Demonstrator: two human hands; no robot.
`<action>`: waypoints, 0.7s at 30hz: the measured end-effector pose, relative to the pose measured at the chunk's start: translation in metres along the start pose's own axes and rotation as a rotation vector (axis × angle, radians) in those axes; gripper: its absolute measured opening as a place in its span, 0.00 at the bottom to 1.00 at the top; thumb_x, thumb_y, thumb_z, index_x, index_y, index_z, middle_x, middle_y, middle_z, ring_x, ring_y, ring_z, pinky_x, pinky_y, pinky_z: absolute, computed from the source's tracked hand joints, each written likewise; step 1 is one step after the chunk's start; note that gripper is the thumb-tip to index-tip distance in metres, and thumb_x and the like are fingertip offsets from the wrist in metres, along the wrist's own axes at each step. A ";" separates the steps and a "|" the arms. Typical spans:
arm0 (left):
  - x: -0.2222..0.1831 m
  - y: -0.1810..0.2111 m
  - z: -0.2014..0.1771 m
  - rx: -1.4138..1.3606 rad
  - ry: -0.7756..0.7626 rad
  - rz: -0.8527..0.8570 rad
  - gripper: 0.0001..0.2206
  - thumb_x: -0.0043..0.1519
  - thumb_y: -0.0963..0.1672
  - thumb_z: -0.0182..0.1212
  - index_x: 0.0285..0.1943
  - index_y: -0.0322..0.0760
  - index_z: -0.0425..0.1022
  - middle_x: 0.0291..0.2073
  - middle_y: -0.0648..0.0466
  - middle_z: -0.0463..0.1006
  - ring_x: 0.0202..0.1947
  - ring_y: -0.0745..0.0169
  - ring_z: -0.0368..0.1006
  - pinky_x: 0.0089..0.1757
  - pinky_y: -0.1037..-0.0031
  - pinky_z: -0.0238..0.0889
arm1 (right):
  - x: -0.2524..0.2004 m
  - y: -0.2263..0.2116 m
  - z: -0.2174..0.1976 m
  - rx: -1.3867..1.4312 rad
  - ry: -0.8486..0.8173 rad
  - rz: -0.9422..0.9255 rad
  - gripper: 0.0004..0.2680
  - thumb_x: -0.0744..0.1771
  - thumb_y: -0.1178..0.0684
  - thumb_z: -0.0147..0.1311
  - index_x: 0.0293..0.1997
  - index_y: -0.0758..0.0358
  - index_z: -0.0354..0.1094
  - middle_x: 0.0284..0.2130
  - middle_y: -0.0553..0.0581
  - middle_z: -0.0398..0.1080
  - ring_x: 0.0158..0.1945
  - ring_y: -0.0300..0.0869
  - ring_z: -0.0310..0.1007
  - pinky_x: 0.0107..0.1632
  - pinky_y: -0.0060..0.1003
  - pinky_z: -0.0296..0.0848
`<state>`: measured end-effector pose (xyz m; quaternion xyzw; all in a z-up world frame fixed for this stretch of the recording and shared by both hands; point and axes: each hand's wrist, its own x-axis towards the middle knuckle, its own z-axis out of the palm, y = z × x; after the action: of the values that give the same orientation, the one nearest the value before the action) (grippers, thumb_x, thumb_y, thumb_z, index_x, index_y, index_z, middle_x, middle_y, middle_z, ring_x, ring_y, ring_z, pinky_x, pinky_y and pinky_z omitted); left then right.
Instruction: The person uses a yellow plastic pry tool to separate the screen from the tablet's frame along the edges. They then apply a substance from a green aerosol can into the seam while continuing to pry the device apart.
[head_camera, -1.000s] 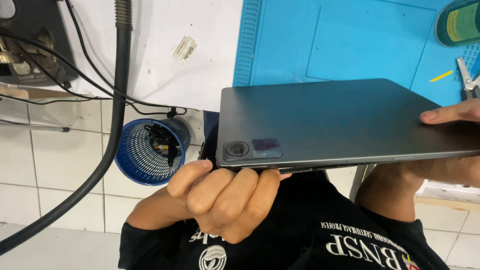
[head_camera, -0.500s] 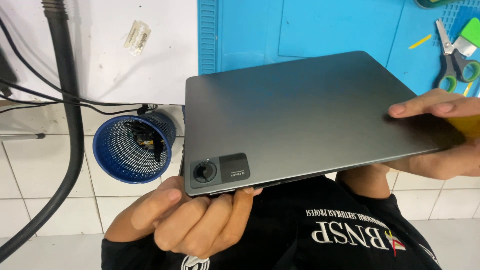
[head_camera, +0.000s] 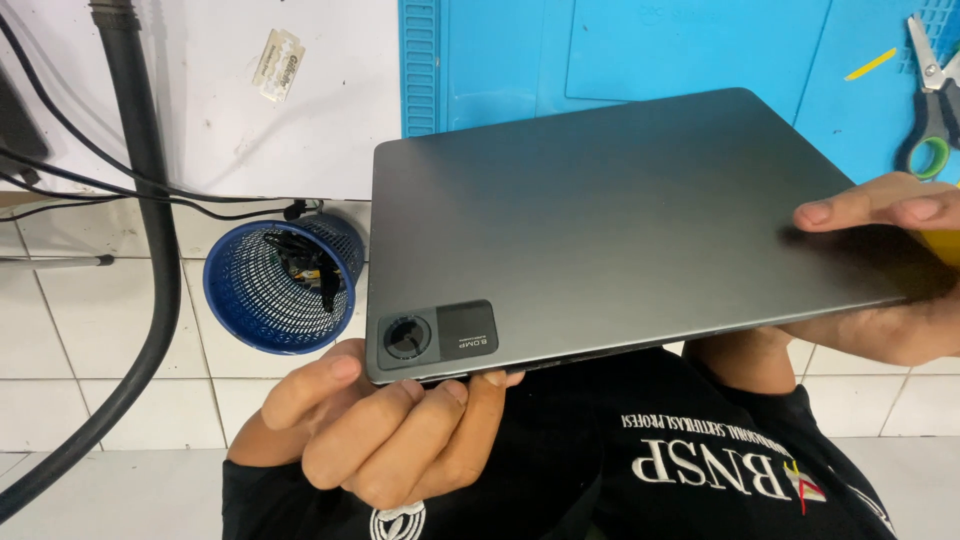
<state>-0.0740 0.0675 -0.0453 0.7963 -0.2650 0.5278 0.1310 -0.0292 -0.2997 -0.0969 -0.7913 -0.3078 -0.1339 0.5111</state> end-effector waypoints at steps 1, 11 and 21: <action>0.000 0.003 -0.002 -0.030 -0.044 -0.058 0.10 0.58 0.44 0.64 0.25 0.62 0.76 0.16 0.72 0.58 0.22 0.73 0.54 0.45 0.75 0.56 | 0.016 -0.004 0.027 0.092 0.386 -0.034 0.14 0.62 0.59 0.54 0.48 0.72 0.55 0.48 0.60 0.59 0.31 0.59 0.67 0.33 0.43 0.64; 0.026 -0.006 0.041 -0.007 0.210 -0.036 0.09 0.61 0.41 0.58 0.30 0.53 0.77 0.25 0.66 0.67 0.33 0.69 0.61 0.48 0.69 0.57 | 0.085 -0.039 0.063 0.097 0.852 0.295 0.16 0.70 0.44 0.29 0.39 0.69 0.59 0.38 0.58 0.62 0.27 0.51 0.67 0.38 0.34 0.61; 0.043 -0.012 0.043 0.189 0.018 -0.103 0.08 0.67 0.49 0.59 0.35 0.50 0.77 0.29 0.61 0.72 0.35 0.66 0.66 0.49 0.63 0.60 | 0.128 -0.038 0.060 0.181 0.906 0.390 0.20 0.72 0.43 0.39 0.65 0.72 0.62 0.37 0.72 0.68 0.25 0.60 0.72 0.30 0.42 0.63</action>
<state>-0.0207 0.0444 -0.0226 0.8128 -0.1717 0.5502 0.0845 0.0398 -0.1903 -0.0281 -0.6488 0.0884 -0.3389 0.6756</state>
